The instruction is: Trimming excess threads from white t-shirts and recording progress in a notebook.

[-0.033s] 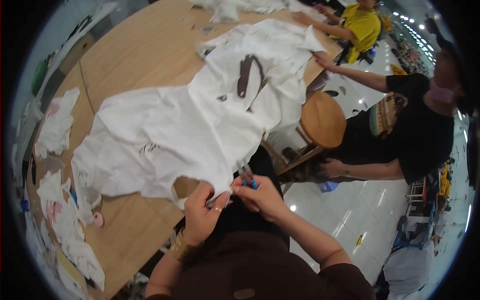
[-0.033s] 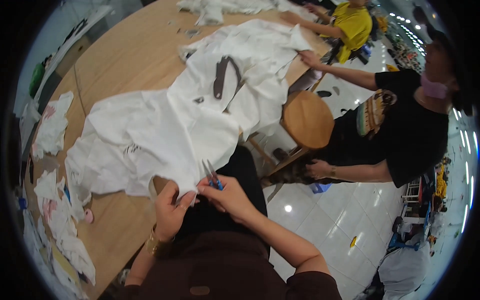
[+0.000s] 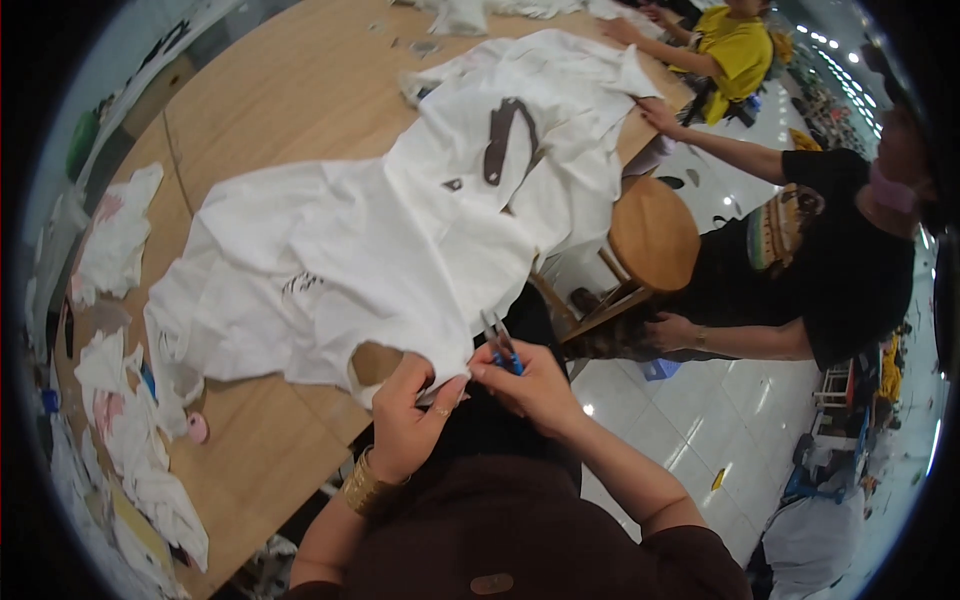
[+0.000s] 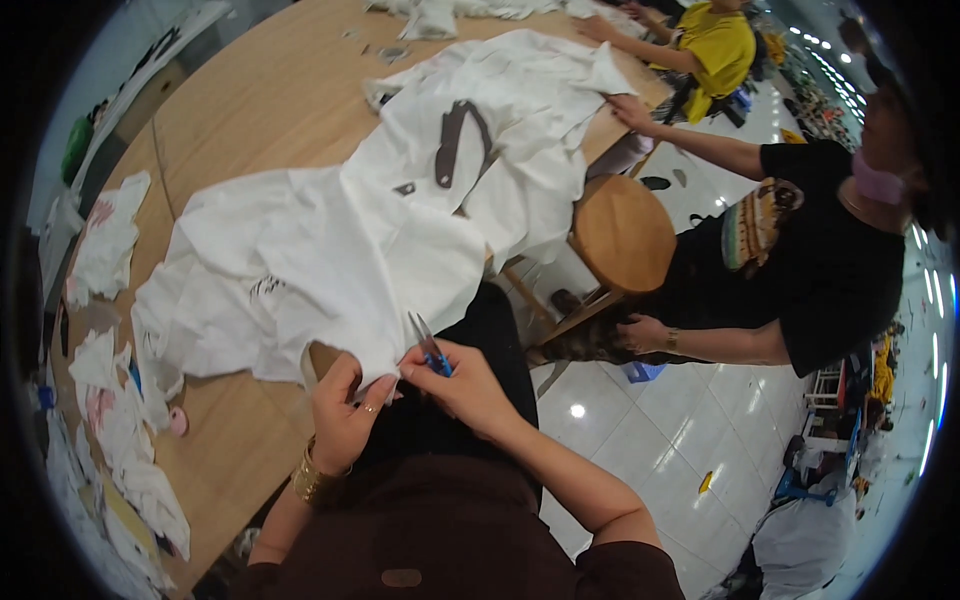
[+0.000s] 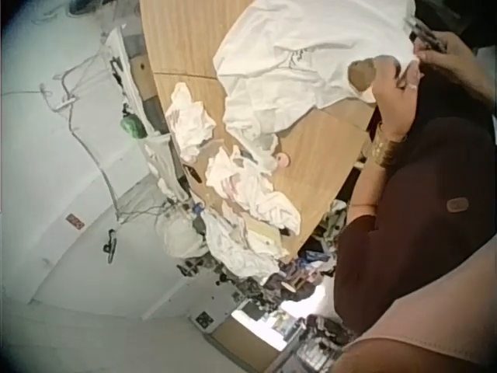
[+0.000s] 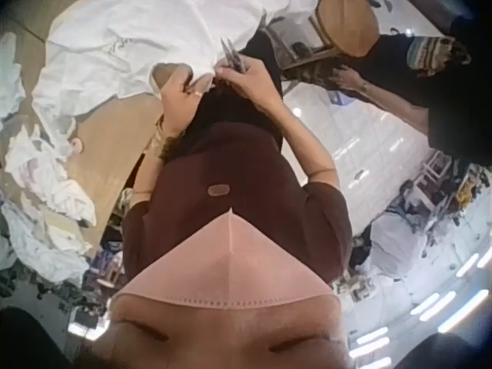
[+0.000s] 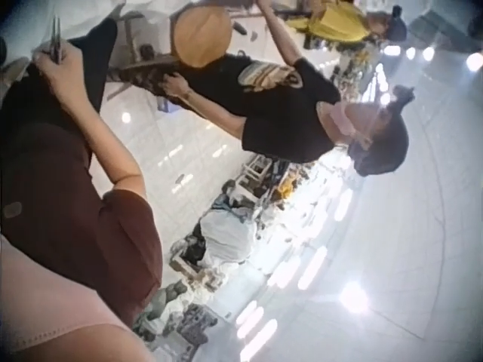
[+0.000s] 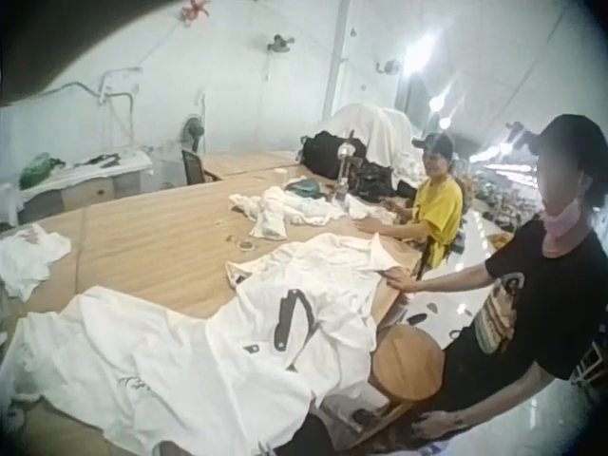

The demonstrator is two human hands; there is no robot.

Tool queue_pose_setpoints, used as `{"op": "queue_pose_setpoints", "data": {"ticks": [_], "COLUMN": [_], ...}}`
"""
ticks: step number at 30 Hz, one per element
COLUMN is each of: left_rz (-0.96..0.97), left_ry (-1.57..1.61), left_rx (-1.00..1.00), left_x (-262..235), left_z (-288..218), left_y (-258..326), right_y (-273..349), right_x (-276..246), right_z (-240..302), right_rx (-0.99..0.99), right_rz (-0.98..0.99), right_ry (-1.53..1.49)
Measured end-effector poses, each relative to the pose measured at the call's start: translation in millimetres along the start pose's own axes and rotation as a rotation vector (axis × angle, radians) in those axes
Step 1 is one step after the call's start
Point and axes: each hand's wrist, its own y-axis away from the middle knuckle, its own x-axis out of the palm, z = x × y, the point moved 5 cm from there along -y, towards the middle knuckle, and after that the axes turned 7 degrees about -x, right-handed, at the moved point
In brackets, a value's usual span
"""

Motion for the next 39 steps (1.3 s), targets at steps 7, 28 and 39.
{"op": "queue_pose_setpoints", "data": {"ticks": [7, 28, 39], "left_rz": [-0.012, -0.067, -0.023], "left_ry": [0.261, -0.132, 0.045], "left_rx": [-0.155, 0.069, -0.058], "left_x": [-5, -13, -5], "left_z": [5, -22, -14], "left_y": [-1, 4, 6], "right_y": [24, 39, 42], "right_x": [3, 21, 15], "right_z": [38, 37, 23], "right_rx": [-0.254, -0.165, -0.018], "right_rz": [-0.035, 0.075, -0.005], "right_ry": [0.600, 0.763, 0.386]}}
